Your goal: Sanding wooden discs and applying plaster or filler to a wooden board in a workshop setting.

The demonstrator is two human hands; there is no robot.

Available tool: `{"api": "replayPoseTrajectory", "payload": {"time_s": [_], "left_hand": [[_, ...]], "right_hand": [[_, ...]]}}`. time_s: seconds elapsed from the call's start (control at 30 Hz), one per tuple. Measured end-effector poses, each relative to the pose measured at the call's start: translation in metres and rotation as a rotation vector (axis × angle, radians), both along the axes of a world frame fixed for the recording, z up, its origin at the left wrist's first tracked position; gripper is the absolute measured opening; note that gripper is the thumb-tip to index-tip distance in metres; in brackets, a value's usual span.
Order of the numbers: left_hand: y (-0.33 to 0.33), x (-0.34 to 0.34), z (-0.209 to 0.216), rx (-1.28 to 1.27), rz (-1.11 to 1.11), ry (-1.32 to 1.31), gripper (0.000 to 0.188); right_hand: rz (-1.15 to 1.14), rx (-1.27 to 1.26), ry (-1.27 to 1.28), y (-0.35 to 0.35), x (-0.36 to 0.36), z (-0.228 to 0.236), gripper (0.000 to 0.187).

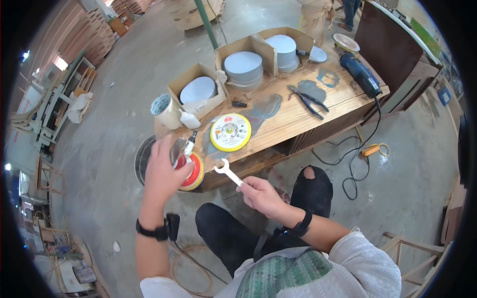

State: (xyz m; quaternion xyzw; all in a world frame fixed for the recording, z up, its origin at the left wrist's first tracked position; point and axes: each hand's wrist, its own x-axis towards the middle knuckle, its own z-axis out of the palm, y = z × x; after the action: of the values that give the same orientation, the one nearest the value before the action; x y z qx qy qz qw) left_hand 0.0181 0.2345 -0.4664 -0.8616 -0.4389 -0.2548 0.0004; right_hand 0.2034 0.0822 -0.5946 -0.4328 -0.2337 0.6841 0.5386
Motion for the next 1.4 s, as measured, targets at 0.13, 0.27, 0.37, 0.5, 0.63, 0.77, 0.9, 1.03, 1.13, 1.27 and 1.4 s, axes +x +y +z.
{"api": "replayPoseTrajectory", "payload": {"time_s": [0.13, 0.27, 0.37, 0.5, 0.63, 0.77, 0.9, 1.03, 1.13, 1.27, 1.4], "left_hand": [[0.027, 0.002, -0.009, -0.555, 0.101, 0.035, 0.055], [0.016, 0.017, -0.010, -0.474, 0.108, 0.076, 0.046], [0.016, 0.026, -0.016, -0.437, 0.085, 0.123, 0.043], [0.018, 0.021, -0.025, -0.340, 0.033, 0.004, 0.039], [0.023, 0.023, -0.019, -0.424, 0.045, 0.055, 0.040], [0.026, 0.018, -0.020, -0.468, 0.043, 0.075, 0.039], [0.027, 0.019, -0.020, -0.468, 0.038, 0.068, 0.038], [0.028, 0.019, -0.019, -0.487, 0.043, 0.081, 0.037], [0.028, 0.020, -0.016, -0.509, 0.054, 0.097, 0.036], [0.030, 0.021, -0.017, -0.517, 0.046, 0.096, 0.036], [0.025, 0.019, -0.021, -0.489, 0.000, 0.062, 0.037]], "right_hand": [[0.003, 0.049, -0.144, -0.005, -0.015, -0.004, 0.021], [0.010, 0.103, -0.196, -0.004, -0.024, -0.009, 0.023], [0.056, 0.030, -0.250, -0.004, -0.025, -0.011, 0.024], [-0.013, 0.147, -0.384, -0.007, -0.032, -0.014, 0.023], [-0.033, 0.071, -0.339, -0.007, -0.036, -0.017, 0.026], [-0.023, 0.050, -0.323, -0.008, -0.043, -0.022, 0.026], [-0.079, 0.028, -0.343, -0.008, -0.048, -0.020, 0.024], [-0.036, 0.022, -0.431, -0.002, -0.043, 0.005, 0.024], [-0.058, 0.046, -0.419, 0.002, -0.042, 0.005, 0.023], [-0.083, 0.053, -0.433, 0.002, -0.045, -0.022, 0.023], [-0.134, 0.154, -0.367, 0.033, -0.069, -0.017, 0.021]]}}
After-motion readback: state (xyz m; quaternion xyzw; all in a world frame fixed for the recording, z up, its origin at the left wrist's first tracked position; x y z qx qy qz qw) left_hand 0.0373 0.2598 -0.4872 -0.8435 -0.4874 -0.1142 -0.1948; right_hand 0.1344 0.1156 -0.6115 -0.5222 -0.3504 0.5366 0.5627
